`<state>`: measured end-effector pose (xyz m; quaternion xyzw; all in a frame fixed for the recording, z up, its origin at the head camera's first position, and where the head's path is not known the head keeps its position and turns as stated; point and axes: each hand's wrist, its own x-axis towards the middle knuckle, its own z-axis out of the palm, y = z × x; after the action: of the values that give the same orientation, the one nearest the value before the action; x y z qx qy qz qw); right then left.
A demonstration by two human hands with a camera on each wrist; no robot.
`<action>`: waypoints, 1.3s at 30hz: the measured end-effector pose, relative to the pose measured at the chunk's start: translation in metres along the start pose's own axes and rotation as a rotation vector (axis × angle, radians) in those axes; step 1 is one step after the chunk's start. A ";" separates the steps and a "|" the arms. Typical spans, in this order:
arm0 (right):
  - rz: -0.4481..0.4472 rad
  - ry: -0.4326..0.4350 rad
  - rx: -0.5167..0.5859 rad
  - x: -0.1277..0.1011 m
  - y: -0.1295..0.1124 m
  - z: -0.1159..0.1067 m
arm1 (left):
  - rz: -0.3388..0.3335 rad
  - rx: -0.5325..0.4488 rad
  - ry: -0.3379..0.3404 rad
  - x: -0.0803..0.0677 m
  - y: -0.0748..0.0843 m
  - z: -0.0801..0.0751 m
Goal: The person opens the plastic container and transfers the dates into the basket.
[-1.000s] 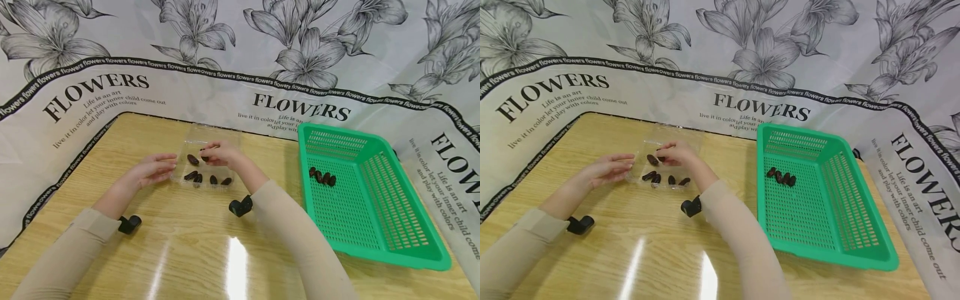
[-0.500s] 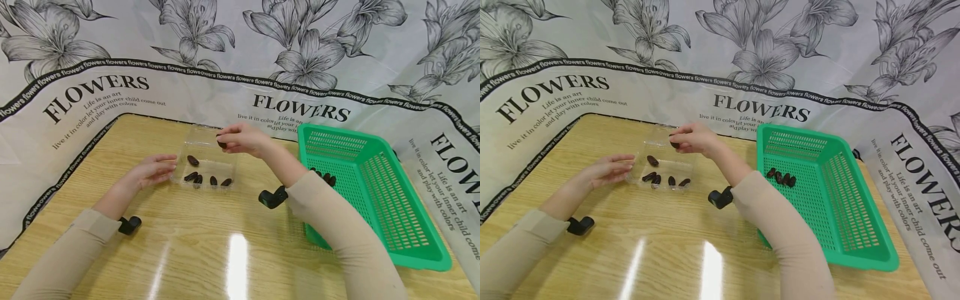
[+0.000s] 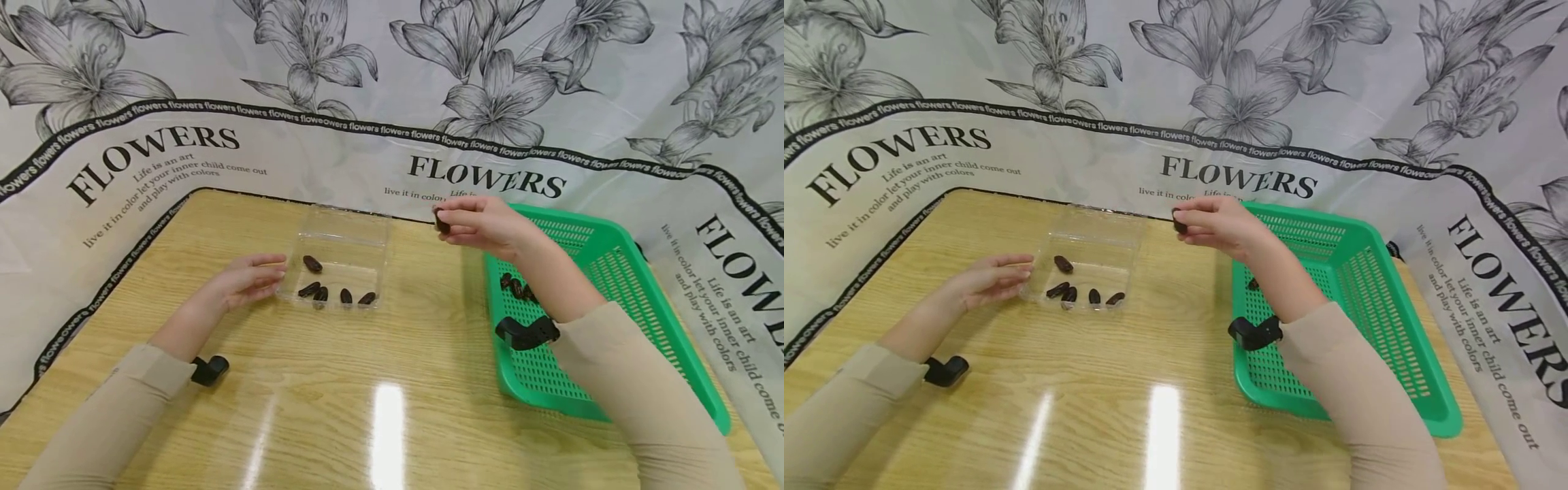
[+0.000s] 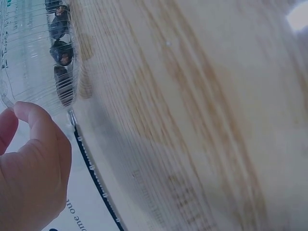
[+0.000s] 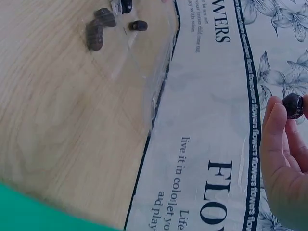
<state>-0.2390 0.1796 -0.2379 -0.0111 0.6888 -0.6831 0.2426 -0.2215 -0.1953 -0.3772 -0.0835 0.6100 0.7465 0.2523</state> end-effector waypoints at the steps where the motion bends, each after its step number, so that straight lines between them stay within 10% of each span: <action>1: 0.002 -0.002 0.019 -0.003 0.000 -0.005 | 0.000 -0.001 0.000 0.000 0.000 0.000; 39: 0.082 0.187 0.150 -0.073 0.072 -0.157 | -0.012 -0.021 -0.003 0.003 -0.001 -0.002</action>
<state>-0.2069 0.3567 -0.2913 0.0991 0.6553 -0.7201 0.2053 -0.2241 -0.1966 -0.3800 -0.0884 0.6013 0.7515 0.2567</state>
